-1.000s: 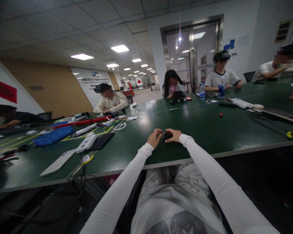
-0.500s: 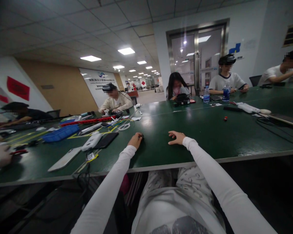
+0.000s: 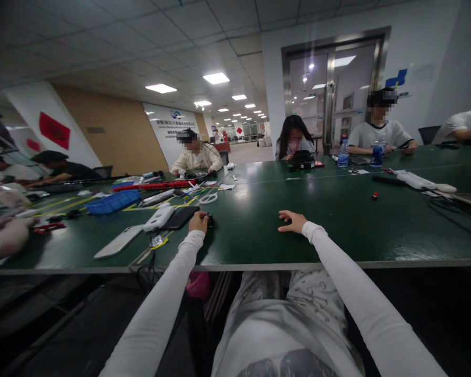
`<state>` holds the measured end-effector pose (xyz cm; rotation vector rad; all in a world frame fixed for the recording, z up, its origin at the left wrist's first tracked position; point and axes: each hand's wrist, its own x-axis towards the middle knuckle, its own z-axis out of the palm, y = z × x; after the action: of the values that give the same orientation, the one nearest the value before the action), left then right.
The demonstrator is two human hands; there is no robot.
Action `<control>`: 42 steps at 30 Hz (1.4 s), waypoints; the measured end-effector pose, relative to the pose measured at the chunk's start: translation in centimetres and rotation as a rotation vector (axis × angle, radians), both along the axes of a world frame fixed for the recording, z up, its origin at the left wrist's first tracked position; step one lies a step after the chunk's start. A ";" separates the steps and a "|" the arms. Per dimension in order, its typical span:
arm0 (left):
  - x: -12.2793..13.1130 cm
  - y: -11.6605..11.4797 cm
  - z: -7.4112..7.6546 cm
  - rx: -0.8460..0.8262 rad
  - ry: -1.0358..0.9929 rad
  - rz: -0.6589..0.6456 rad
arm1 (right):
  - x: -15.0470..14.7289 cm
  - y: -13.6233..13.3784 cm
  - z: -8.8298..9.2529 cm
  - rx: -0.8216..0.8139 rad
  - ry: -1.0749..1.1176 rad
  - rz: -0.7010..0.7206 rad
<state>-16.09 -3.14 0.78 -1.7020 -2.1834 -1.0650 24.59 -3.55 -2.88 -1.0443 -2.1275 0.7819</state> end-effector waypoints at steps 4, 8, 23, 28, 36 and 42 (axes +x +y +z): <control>-0.7 0.6 -0.6 0.009 0.034 0.004 | 0.0 0.1 -0.1 0.000 -0.003 -0.003; -1.1 1.1 -1.1 -0.025 0.042 -0.025 | 0.1 0.2 -0.2 0.013 -0.007 -0.008; -0.1 0.3 -0.4 -0.127 0.064 -0.036 | 0.2 0.6 -0.4 0.007 0.003 0.007; 0.4 -0.2 0.1 -0.151 0.079 -0.046 | 0.2 0.5 -0.3 0.004 0.001 0.005; 3.3 0.3 -0.4 -0.140 0.087 -0.173 | 0.1 0.4 -0.2 0.005 0.006 0.002; 12.2 0.6 -1.3 -0.117 -0.002 -0.478 | 0.1 0.2 0.4 0.006 -0.034 -0.005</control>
<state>-3.93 -2.51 -0.54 -2.3521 -1.9159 -1.0446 24.71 -3.39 -2.50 -1.0660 -2.1540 0.7600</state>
